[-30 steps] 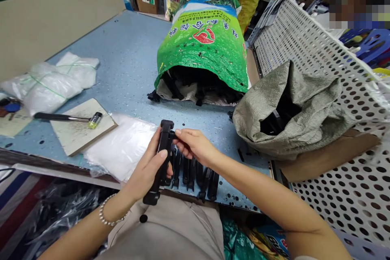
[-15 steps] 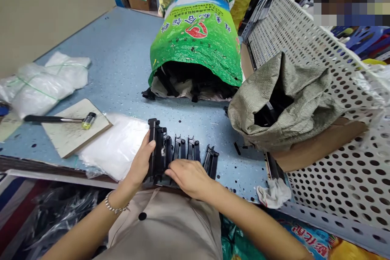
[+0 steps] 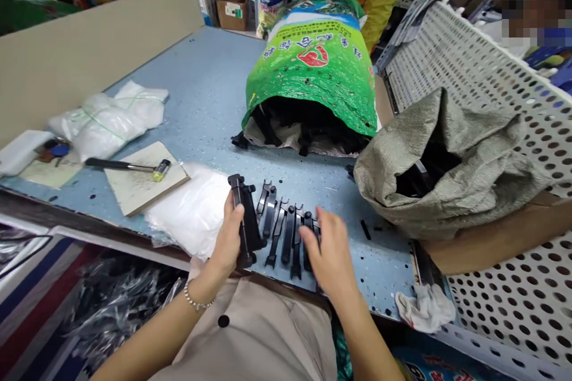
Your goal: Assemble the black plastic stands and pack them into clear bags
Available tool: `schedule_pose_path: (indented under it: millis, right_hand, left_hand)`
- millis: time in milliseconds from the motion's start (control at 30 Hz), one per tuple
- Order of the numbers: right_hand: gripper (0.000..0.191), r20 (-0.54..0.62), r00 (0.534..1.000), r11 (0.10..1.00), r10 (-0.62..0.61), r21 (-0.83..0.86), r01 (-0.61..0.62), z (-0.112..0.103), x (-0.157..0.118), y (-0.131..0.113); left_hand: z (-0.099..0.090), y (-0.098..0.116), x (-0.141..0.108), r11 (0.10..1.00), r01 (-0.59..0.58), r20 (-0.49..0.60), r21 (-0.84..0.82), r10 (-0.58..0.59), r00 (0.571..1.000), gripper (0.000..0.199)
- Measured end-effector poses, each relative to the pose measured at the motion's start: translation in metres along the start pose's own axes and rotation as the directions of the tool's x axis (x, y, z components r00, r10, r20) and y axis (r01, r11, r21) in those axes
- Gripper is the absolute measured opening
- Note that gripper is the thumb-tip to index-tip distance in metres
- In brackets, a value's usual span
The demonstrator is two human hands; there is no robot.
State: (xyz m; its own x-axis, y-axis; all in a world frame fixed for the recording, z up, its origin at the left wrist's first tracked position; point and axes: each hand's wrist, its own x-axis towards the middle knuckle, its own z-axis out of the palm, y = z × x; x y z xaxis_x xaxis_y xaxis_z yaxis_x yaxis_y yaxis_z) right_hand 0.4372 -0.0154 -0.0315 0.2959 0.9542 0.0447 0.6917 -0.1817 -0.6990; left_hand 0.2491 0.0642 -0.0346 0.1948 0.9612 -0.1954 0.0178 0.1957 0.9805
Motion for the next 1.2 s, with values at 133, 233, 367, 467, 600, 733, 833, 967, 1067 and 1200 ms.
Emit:
schedule_pose_path:
  millis: [133,233,367,467,600,733,833,967,1067,1200]
  right_hand:
    - [0.059,0.431,0.902,0.820,-0.030,0.527,-0.225,0.033,-0.001,-0.050]
    - [0.039,0.557,0.830,0.605,0.044,0.646,-0.466,0.052,0.006,-0.059]
    - [0.031,0.623,0.780,0.418,0.063,0.693,-0.587,0.060,0.014,-0.057]
    - [0.032,0.654,0.754,0.360,0.050,0.693,-0.625,0.067,0.014,-0.065]
    - [0.032,0.665,0.746,0.291,0.030,0.708,-0.643,0.075,0.014,-0.079]
    - [0.031,0.696,0.718,0.205,0.002,0.703,-0.681,0.082,0.019,-0.091]
    - [0.035,0.718,0.695,0.182,-0.038,0.689,-0.701,0.094,0.025,-0.103]
    - [0.035,0.737,0.670,0.189,-0.088,0.673,-0.715,0.116,0.036,-0.117]
    - [0.027,0.676,0.737,0.197,0.022,0.720,-0.666,0.122,0.044,-0.118]
    - [0.027,0.618,0.779,0.208,0.105,0.753,-0.624,0.111,0.043,-0.114]
  left_hand:
    - [-0.009,0.013,-0.015,0.995,-0.080,0.052,0.056,0.077,0.996,0.059]
    - [-0.046,0.001,-0.012,0.896,-0.229,0.037,0.381,0.232,0.972,0.052]
    - [-0.102,-0.023,0.000,0.641,-0.244,0.009,0.728,0.347,0.938,0.024]
    - [-0.126,-0.025,0.011,0.726,-0.219,0.039,0.651,0.257,0.966,0.020]
    - [-0.140,-0.012,0.025,0.967,0.033,-0.108,0.251,-0.006,0.994,0.022]
    - [-0.146,-0.002,0.028,0.986,0.168,-0.048,0.007,-0.167,0.985,0.024]
    - [-0.143,-0.002,0.027,0.985,0.167,-0.033,-0.032,-0.168,0.985,0.021]
    - [-0.140,-0.005,0.025,0.986,0.141,-0.067,-0.089,-0.147,0.987,0.023]
    - [-0.147,-0.003,0.024,0.990,0.114,-0.167,-0.085,-0.127,0.978,0.023]
    - [-0.150,0.002,0.021,0.998,0.038,-0.271,-0.040,-0.047,0.961,0.027]
